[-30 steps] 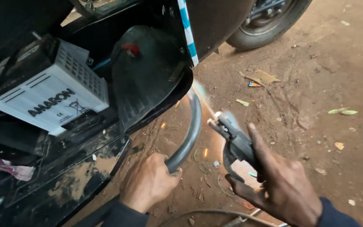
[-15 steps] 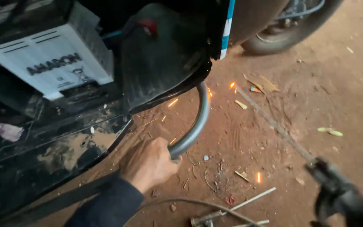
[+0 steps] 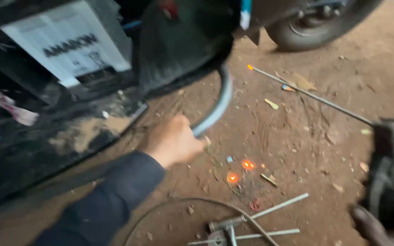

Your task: Welding a metal guard rail onto the side of an auto-rickshaw.

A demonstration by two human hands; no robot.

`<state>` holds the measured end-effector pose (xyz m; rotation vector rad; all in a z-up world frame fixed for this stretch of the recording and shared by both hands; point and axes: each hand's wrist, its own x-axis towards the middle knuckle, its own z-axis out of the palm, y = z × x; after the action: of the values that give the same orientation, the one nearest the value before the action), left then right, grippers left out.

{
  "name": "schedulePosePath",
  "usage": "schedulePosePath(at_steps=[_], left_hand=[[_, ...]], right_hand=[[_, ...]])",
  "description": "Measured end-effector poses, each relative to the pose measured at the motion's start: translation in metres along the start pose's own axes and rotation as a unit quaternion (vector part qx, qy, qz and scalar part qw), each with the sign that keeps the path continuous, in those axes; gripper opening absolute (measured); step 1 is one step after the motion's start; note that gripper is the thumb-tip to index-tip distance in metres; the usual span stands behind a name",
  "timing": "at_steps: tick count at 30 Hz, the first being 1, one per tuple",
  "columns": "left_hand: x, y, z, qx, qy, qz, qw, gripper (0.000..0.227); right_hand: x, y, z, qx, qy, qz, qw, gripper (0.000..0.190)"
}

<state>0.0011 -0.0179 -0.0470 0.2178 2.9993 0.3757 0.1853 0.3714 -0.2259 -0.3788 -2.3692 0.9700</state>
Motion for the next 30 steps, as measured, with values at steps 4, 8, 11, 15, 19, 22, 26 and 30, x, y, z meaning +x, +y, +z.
schedulePosePath(at_steps=[4,8,11,15,19,22,26,30], left_hand=[[-0.002,-0.001,0.011,0.046,0.039,0.008,0.998,0.053],[-0.009,0.028,0.001,0.0,0.062,-0.049,0.997,0.05],[-0.022,0.041,-0.007,0.048,0.116,-0.046,0.991,0.045],[-0.027,0.052,-0.016,0.03,0.108,-0.101,0.989,0.032],[-0.027,0.051,-0.017,0.049,0.088,-0.1,0.99,0.028],[-0.025,0.051,-0.016,0.041,0.075,-0.109,0.99,0.026],[-0.022,0.048,-0.017,0.037,0.06,-0.111,0.991,0.028],[-0.02,0.047,-0.014,0.049,0.072,-0.104,0.991,0.027]], right_hand=[[-0.025,-0.082,0.019,0.001,0.016,0.021,1.0,0.08],[-0.033,-0.117,0.026,0.02,0.092,-0.085,0.992,0.096],[-0.029,-0.103,0.046,0.106,0.112,-0.114,0.981,0.103],[-0.021,-0.082,0.072,0.082,0.106,-0.094,0.986,0.113],[-0.008,-0.106,0.078,0.043,0.071,-0.046,0.996,0.117],[0.007,-0.109,0.081,0.052,0.011,0.004,0.999,0.12],[0.022,-0.125,0.083,0.035,-0.021,-0.028,0.999,0.127],[0.032,-0.137,0.092,0.033,0.028,-0.13,0.991,0.119]])
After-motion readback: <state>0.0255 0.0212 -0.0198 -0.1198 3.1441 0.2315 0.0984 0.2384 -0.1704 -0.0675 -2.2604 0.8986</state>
